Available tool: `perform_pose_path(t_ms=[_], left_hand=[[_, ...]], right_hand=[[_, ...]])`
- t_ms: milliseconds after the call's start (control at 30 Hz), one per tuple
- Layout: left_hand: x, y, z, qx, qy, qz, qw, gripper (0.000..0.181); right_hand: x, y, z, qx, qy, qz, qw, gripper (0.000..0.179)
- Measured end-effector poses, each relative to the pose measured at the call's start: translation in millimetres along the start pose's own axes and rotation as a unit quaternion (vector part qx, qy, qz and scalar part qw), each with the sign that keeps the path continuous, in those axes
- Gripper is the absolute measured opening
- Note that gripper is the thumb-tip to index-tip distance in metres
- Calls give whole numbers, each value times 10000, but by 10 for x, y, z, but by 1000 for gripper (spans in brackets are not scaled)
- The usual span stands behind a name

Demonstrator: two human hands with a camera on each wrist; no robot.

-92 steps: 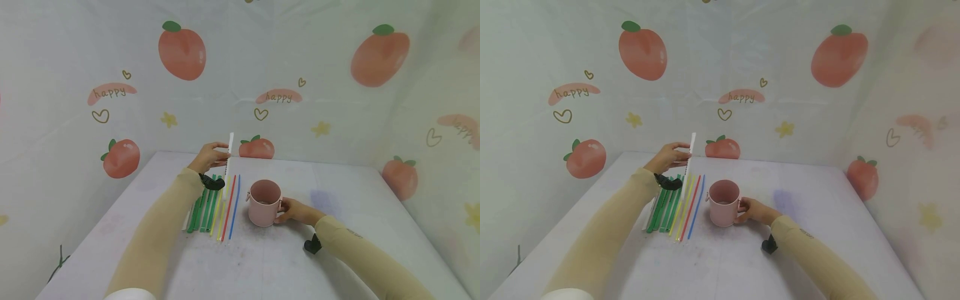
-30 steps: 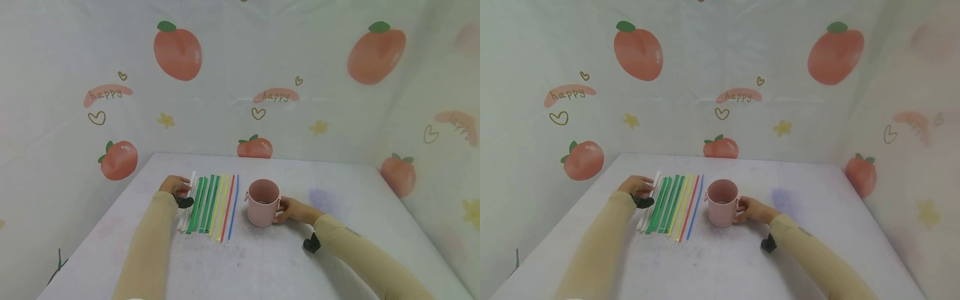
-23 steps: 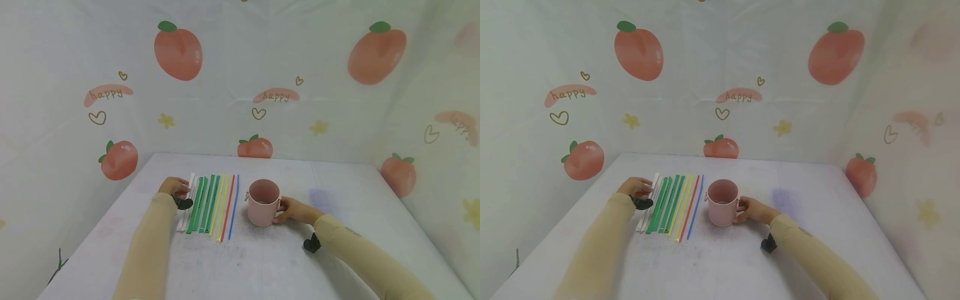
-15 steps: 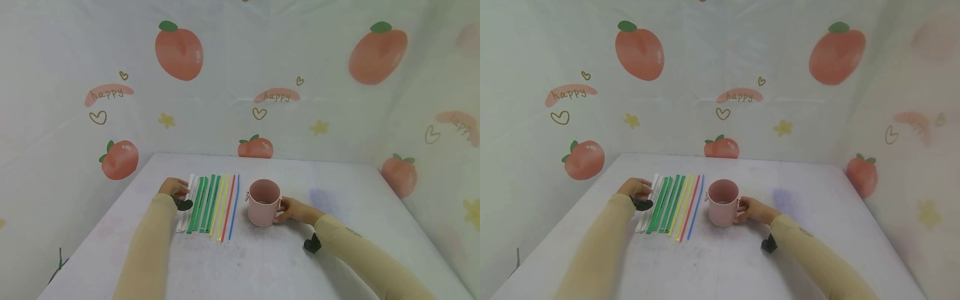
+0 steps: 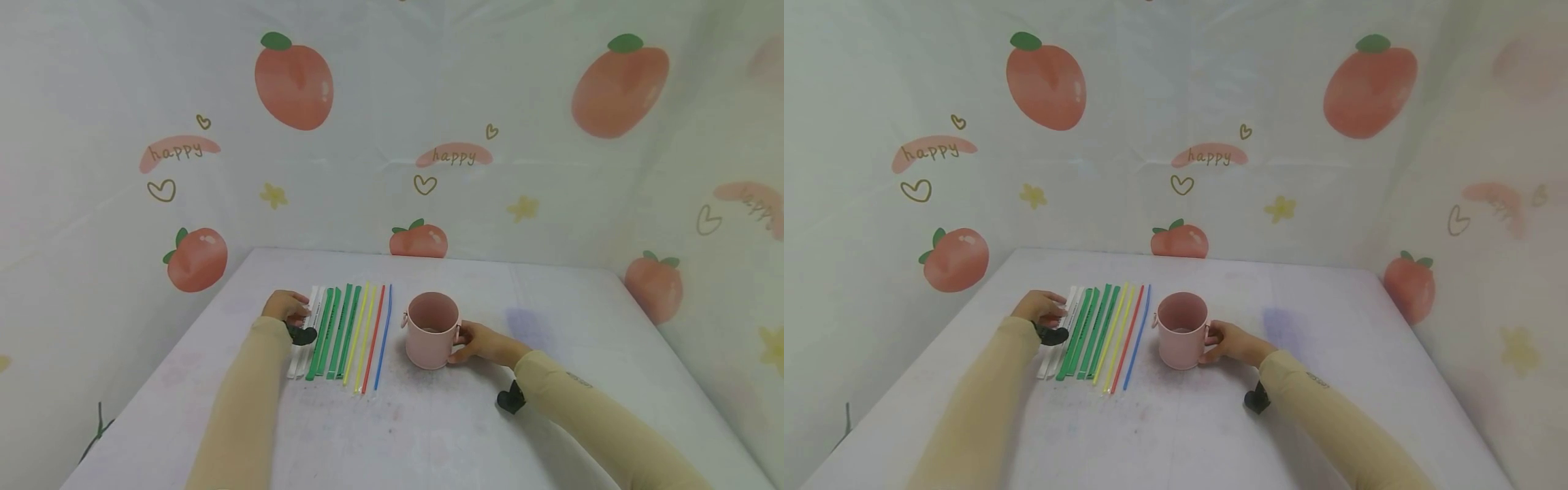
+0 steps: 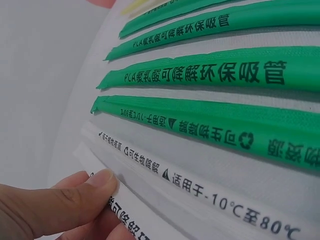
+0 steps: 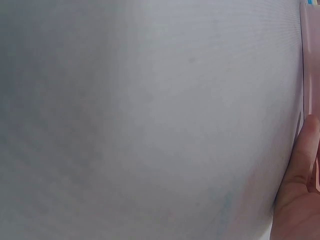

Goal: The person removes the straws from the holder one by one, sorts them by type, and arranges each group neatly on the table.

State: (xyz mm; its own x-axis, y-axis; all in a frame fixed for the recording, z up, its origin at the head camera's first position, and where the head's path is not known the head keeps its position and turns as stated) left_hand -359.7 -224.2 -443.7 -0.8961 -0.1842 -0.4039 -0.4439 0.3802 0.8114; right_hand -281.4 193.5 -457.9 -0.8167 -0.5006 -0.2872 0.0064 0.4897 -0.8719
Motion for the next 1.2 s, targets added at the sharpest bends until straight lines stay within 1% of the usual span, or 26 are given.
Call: perform_pose_path(t_ms=[267, 500, 867, 1000, 1200], left_hand=[[-84, 25, 13, -89, -2, 111, 9999, 37], [-64, 6, 12, -51, 49, 109, 9999, 40], [-185, 26, 3, -1, 13, 341, 9994, 40], [-175, 16, 5, -12, 24, 396, 9992, 40], [-132, -26, 14, -100, 86, 327, 9994, 39]], right_hand=[[6, 3, -1, 59, -32, -46, 10000, 66], [-1, 29, -15, 76, -23, 10, 10000, 67], [-6, 7, -18, 51, -18, 24, 10000, 70], [-7, 9, -19, 41, 9, 46, 10000, 72], [8, 27, -18, 16, 8, 94, 10000, 74]])
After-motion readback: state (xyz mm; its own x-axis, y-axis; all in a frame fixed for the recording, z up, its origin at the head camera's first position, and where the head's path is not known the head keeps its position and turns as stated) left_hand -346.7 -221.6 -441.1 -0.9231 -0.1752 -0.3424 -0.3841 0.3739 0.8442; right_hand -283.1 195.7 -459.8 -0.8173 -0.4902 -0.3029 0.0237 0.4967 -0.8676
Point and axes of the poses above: each hand's wrist, its own x-axis towards the middle knuckle, its own z-axis out of the palm, y = z × x, the point moved 3 cm from there along x, towards the middle knuckle, and after that the axes turned 7 degrees about -x, right-handed, at the moved point
